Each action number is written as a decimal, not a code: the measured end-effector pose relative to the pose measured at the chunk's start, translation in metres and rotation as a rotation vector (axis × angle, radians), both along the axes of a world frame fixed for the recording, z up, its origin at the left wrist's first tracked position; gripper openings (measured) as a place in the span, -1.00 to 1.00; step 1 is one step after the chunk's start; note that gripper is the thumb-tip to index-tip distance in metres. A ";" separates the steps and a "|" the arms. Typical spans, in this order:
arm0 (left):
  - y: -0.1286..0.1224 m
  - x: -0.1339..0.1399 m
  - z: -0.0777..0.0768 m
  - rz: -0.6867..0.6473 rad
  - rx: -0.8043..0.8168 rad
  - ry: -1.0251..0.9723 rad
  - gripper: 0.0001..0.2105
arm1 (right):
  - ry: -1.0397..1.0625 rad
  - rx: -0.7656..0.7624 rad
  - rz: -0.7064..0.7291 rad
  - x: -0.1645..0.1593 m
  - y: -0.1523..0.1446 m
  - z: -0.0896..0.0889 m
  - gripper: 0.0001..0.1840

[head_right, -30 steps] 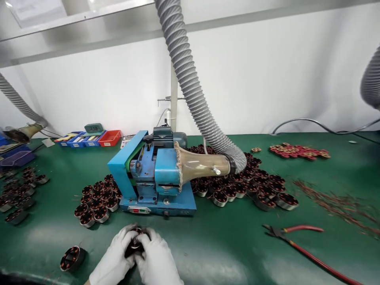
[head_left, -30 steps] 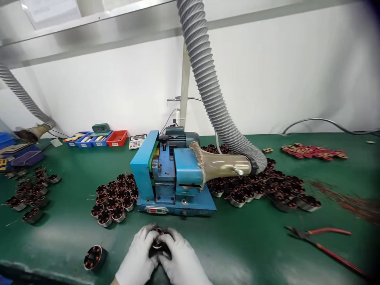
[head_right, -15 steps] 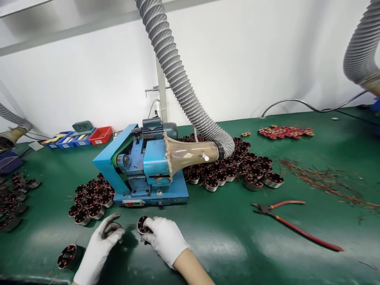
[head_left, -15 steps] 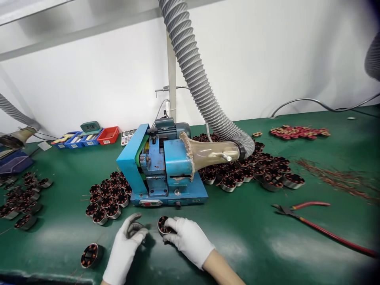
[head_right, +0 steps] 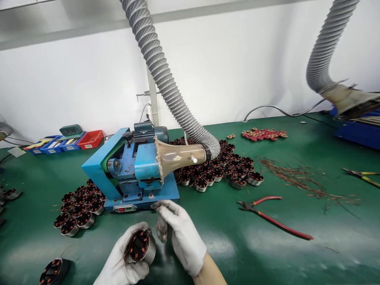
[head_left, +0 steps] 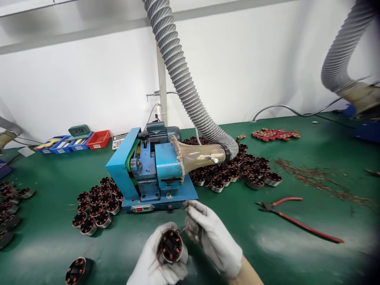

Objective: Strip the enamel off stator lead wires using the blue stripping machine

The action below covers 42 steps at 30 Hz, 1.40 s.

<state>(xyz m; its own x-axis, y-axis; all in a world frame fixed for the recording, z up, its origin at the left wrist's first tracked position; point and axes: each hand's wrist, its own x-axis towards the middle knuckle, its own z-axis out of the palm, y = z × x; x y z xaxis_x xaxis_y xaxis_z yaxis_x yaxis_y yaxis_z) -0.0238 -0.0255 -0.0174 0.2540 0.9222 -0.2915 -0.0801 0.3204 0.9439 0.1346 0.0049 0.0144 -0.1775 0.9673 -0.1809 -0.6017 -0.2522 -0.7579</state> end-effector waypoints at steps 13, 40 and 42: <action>0.000 0.032 0.020 0.036 0.717 0.497 -0.67 | -0.013 -0.014 -0.150 -0.003 0.013 0.010 -0.78; 0.092 0.067 0.007 0.506 0.428 0.183 -0.74 | -0.555 0.209 -0.365 -0.025 0.066 -0.018 -0.77; 0.091 0.067 0.011 0.504 0.422 0.166 -0.74 | -0.555 0.205 -0.371 -0.026 0.064 -0.015 -0.77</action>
